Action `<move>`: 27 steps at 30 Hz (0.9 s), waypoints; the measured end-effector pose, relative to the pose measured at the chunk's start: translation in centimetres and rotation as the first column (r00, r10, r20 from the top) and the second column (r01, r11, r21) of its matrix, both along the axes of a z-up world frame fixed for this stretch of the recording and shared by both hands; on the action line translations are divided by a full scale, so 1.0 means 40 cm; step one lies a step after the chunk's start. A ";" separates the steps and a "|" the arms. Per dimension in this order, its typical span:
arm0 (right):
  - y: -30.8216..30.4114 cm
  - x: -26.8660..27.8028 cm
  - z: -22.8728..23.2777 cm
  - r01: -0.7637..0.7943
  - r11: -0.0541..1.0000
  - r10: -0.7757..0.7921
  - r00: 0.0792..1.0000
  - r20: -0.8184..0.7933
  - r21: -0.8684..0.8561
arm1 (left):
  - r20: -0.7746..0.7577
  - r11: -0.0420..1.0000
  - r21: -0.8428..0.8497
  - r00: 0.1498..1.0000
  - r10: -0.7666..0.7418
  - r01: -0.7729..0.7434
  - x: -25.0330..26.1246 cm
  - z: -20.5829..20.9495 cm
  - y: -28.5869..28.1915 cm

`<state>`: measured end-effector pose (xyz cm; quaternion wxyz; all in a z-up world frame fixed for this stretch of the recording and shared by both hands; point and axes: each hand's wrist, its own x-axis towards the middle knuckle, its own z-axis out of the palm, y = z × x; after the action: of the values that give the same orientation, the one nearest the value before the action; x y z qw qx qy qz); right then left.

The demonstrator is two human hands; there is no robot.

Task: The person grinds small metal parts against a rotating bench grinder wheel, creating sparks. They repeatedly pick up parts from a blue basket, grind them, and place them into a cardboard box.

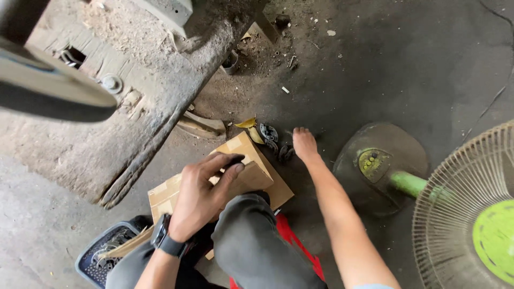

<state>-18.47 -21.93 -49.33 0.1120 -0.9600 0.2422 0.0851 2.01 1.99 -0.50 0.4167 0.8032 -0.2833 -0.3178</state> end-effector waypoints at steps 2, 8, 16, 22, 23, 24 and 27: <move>-0.007 0.012 0.111 0.169 0.978 -0.178 0.982 0.062 0.123 | 0.000 0.999 -0.052 1.000 -0.004 0.004 -0.013 -0.006 0.004; -0.008 0.020 0.215 0.444 0.872 -0.474 0.871 0.129 0.206 | 0.015 0.994 -0.108 1.000 -0.023 0.025 -0.038 0.008 0.016; 0.022 0.094 -0.010 0.431 0.897 -0.399 0.885 -0.239 0.099 | -0.096 0.999 0.047 0.995 -0.022 0.026 0.008 0.034 0.016; 0.047 0.143 0.162 0.417 0.880 -0.387 0.907 -0.164 0.228 | -0.108 0.994 0.112 0.994 0.013 -0.001 0.004 0.043 -0.003; 0.040 0.147 0.188 0.488 0.652 -0.560 0.826 -0.065 0.580 | -0.058 0.998 0.059 0.998 -0.017 0.020 -0.003 0.031 0.006; 0.035 0.147 0.218 0.401 0.335 -0.718 0.695 -0.045 0.852 | -0.007 0.999 0.008 0.999 -0.045 0.045 -0.013 0.022 0.018; 0.004 0.179 0.523 -0.155 -0.236 -0.831 0.545 -0.116 0.959 | 0.089 0.993 -0.112 0.996 -0.024 0.033 -0.037 -0.027 0.056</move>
<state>-11.32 -21.75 -28.42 0.8542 -0.3620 0.3411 -0.1517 0.53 4.21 -1.56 0.4444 0.7872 -0.3303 -0.2717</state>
